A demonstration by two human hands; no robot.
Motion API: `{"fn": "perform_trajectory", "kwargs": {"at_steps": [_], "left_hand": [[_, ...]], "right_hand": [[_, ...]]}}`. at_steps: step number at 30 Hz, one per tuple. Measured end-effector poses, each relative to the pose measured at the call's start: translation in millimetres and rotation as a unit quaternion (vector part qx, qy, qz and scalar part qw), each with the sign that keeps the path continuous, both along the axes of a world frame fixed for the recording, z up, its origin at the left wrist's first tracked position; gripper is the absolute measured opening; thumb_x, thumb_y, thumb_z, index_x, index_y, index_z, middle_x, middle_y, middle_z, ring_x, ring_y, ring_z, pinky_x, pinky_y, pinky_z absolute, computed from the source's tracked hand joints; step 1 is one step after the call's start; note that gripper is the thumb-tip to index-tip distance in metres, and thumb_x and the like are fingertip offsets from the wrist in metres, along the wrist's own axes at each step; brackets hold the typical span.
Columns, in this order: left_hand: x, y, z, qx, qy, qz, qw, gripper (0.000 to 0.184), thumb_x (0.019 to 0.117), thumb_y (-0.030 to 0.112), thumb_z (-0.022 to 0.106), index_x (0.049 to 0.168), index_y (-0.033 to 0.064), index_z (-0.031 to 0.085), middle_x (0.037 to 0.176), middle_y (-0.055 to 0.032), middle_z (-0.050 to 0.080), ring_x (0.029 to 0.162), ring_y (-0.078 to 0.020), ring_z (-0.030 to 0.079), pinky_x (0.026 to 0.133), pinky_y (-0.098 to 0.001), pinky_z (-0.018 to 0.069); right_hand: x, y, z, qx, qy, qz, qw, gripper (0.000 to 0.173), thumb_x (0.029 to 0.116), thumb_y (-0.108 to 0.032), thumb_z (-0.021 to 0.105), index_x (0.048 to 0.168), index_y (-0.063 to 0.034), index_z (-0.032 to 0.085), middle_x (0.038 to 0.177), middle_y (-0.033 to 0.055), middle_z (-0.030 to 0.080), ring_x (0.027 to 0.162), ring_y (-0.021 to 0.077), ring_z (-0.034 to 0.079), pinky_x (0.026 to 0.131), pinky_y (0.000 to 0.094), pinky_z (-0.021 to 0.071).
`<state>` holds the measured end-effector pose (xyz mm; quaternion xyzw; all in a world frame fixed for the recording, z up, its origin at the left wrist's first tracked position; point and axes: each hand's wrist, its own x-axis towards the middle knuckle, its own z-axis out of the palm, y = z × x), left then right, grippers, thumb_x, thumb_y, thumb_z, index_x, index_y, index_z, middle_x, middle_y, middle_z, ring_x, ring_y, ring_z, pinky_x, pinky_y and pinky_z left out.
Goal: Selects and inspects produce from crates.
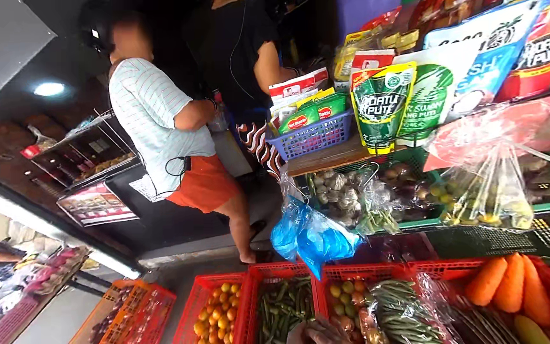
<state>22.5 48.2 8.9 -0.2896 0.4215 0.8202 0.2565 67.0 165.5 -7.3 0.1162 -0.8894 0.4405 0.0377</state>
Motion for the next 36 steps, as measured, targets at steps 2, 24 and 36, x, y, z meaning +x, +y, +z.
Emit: {"fn": "perform_trajectory", "kwargs": {"at_steps": [2,24,36], "left_hand": [[-7.4,-5.0,5.4,-0.043,-0.012,-0.041,0.998,0.036,0.107,0.026,0.033,0.09,0.0084,0.06,0.068,-0.0042,0.064,0.057,-0.0147,0.062,0.055,-0.0299,0.0536],[-176.1,-54.8,178.9,-0.122,0.276,-0.132,0.944,0.048,0.0924,-0.012,0.041,0.139,-0.0015,0.038,0.125,-0.0148,0.057,0.105,-0.0183,0.065,0.091,-0.0304,0.0563],[-203.1,-100.1,196.1,-0.049,0.23,0.056,0.97,0.034,0.0795,-0.012,0.048,0.106,0.0084,0.041,0.095,-0.0136,0.05,0.074,-0.0208,0.057,0.065,-0.0332,0.0569]], "right_hand": [[5.7,0.9,-5.3,-0.035,0.014,-0.013,0.999,0.031,0.1037,-0.017,0.055,0.125,-0.0044,0.073,0.139,0.0177,0.065,0.141,0.0418,0.05,0.119,0.0642,0.0316],[61.7,12.1,-7.0,0.005,-0.142,-0.121,0.982,0.029,0.1057,-0.014,0.051,0.122,-0.0019,0.072,0.119,0.018,0.072,0.113,0.0328,0.069,0.103,0.0523,0.0519],[73.2,0.0,-25.0,0.043,-0.274,-0.131,0.952,0.032,0.1069,-0.016,0.049,0.129,-0.0011,0.067,0.129,0.0199,0.068,0.123,0.034,0.064,0.11,0.0527,0.0465]]}}
